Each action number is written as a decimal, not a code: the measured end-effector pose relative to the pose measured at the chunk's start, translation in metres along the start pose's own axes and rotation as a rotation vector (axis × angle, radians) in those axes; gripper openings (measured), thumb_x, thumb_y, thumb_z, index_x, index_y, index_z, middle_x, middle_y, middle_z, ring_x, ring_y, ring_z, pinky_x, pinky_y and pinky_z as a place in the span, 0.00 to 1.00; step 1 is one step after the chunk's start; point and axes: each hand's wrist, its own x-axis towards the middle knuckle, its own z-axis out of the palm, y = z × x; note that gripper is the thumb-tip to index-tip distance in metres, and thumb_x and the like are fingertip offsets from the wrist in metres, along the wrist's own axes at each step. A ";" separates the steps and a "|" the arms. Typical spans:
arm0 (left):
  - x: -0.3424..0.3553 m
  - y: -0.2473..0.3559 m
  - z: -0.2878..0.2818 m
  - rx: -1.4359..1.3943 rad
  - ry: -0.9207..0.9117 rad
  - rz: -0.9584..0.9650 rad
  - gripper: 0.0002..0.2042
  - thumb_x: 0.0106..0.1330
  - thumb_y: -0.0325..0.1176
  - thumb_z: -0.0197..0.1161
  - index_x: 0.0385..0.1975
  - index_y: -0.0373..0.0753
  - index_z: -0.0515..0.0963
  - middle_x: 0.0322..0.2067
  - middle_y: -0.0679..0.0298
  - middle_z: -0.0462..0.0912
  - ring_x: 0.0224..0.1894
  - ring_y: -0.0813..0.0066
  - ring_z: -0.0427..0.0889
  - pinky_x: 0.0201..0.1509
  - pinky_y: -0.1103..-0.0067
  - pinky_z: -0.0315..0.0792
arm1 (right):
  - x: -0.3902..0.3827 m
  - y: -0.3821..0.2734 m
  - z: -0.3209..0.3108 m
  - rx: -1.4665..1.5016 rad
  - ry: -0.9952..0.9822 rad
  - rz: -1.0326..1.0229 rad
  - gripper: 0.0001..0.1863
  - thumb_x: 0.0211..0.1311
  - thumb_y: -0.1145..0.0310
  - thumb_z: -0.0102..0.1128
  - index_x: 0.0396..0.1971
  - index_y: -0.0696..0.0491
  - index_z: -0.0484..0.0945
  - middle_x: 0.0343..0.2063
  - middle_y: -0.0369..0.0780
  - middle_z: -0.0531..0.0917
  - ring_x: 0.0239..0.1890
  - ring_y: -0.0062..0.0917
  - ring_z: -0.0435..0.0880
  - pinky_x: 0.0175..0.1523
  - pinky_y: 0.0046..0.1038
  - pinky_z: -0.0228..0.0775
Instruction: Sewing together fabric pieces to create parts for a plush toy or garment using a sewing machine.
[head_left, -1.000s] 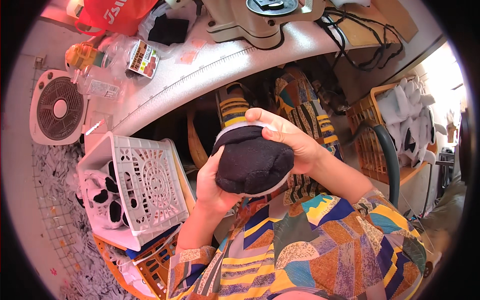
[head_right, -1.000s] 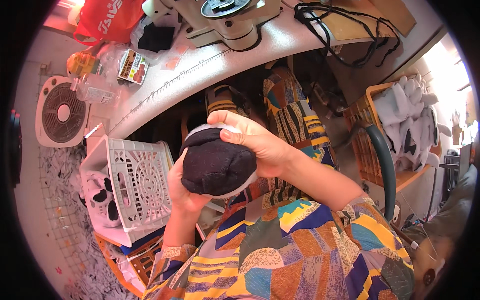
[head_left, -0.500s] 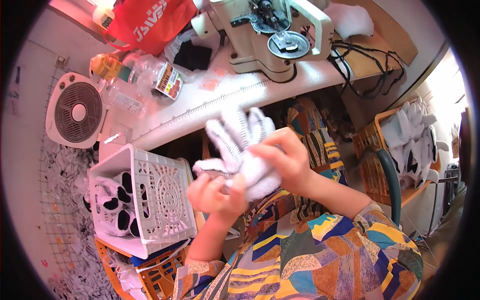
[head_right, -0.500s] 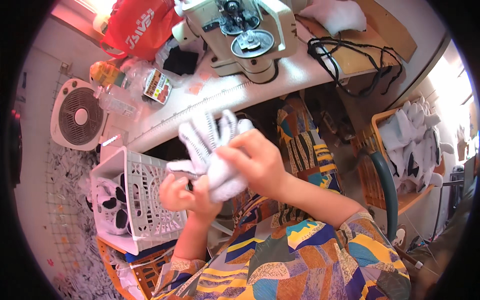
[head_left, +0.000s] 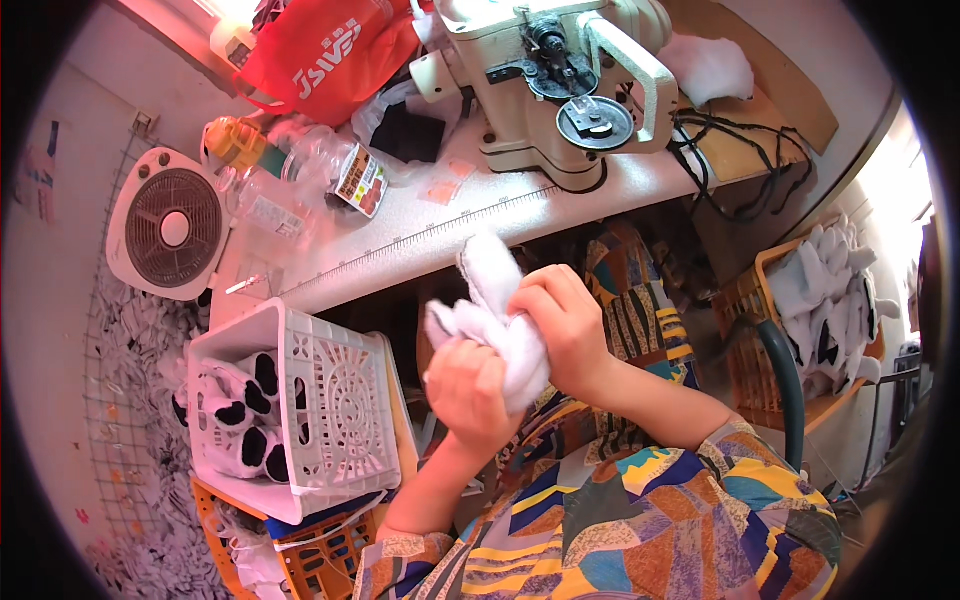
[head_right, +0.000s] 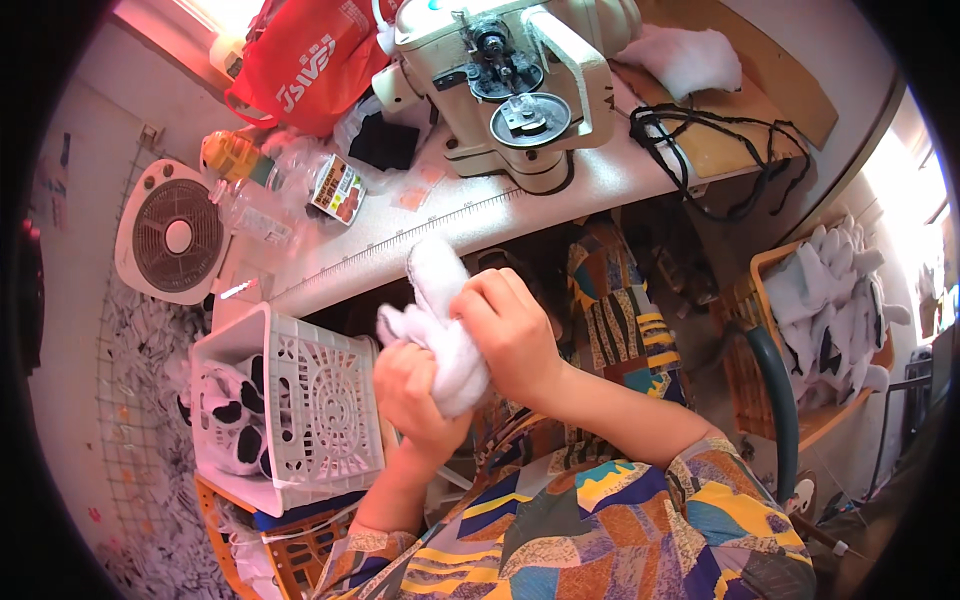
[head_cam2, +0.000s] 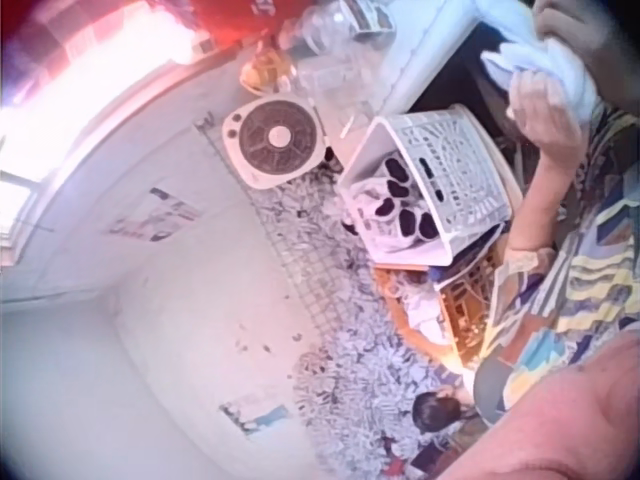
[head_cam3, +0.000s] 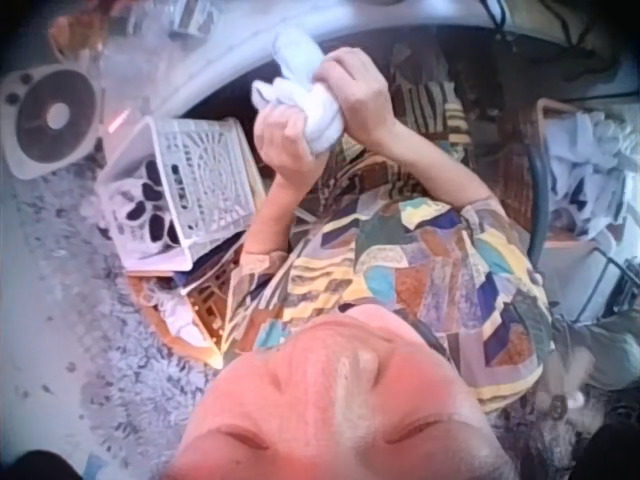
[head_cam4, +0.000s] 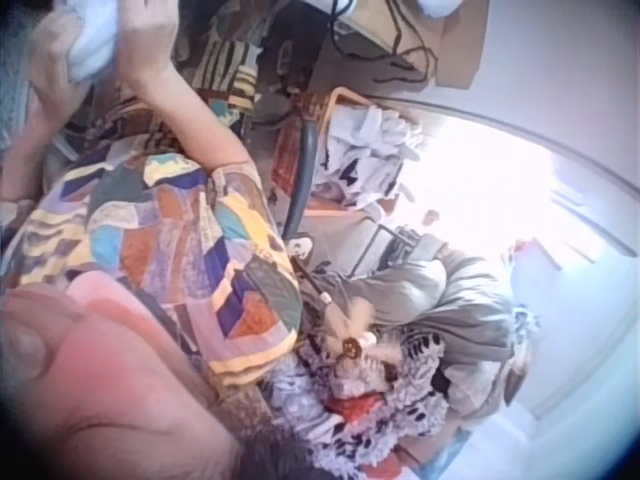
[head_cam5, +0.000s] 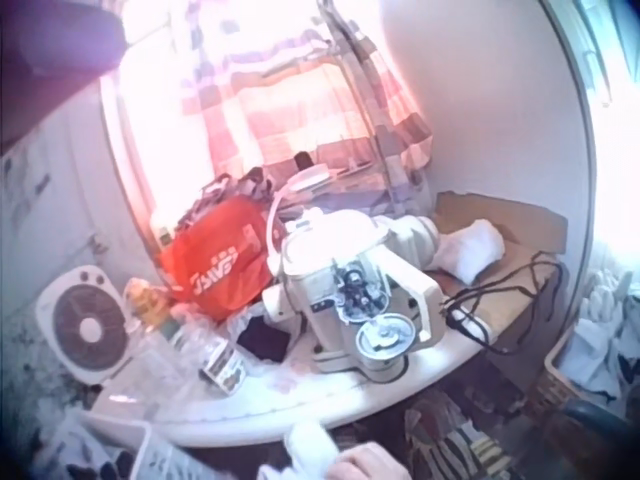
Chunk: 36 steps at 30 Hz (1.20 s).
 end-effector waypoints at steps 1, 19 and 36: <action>-0.002 0.006 0.002 -0.019 -0.006 -0.008 0.17 0.48 0.27 0.66 0.39 0.34 0.70 0.32 0.55 0.77 0.35 0.54 0.78 0.49 0.59 0.72 | 0.001 0.003 0.000 0.051 0.019 0.002 0.10 0.40 0.74 0.62 0.26 0.57 0.73 0.27 0.42 0.73 0.30 0.36 0.75 0.33 0.32 0.69; 0.007 -0.019 0.009 0.019 -0.094 -0.163 0.13 0.47 0.25 0.63 0.34 0.36 0.70 0.32 0.56 0.74 0.38 0.51 0.73 0.47 0.60 0.65 | -0.001 0.026 -0.023 0.437 -0.367 0.137 0.27 0.41 0.79 0.65 0.49 0.54 0.80 0.36 0.42 0.84 0.40 0.33 0.83 0.48 0.31 0.72; -0.009 -0.042 0.025 -0.953 -0.429 -1.017 0.11 0.51 0.13 0.59 0.32 0.36 0.74 0.31 0.71 0.77 0.36 0.85 0.74 0.43 0.84 0.70 | -0.050 0.036 0.002 2.572 -0.465 0.836 0.51 0.37 0.71 0.62 0.69 0.50 0.55 0.61 0.50 0.68 0.60 0.39 0.73 0.68 0.37 0.60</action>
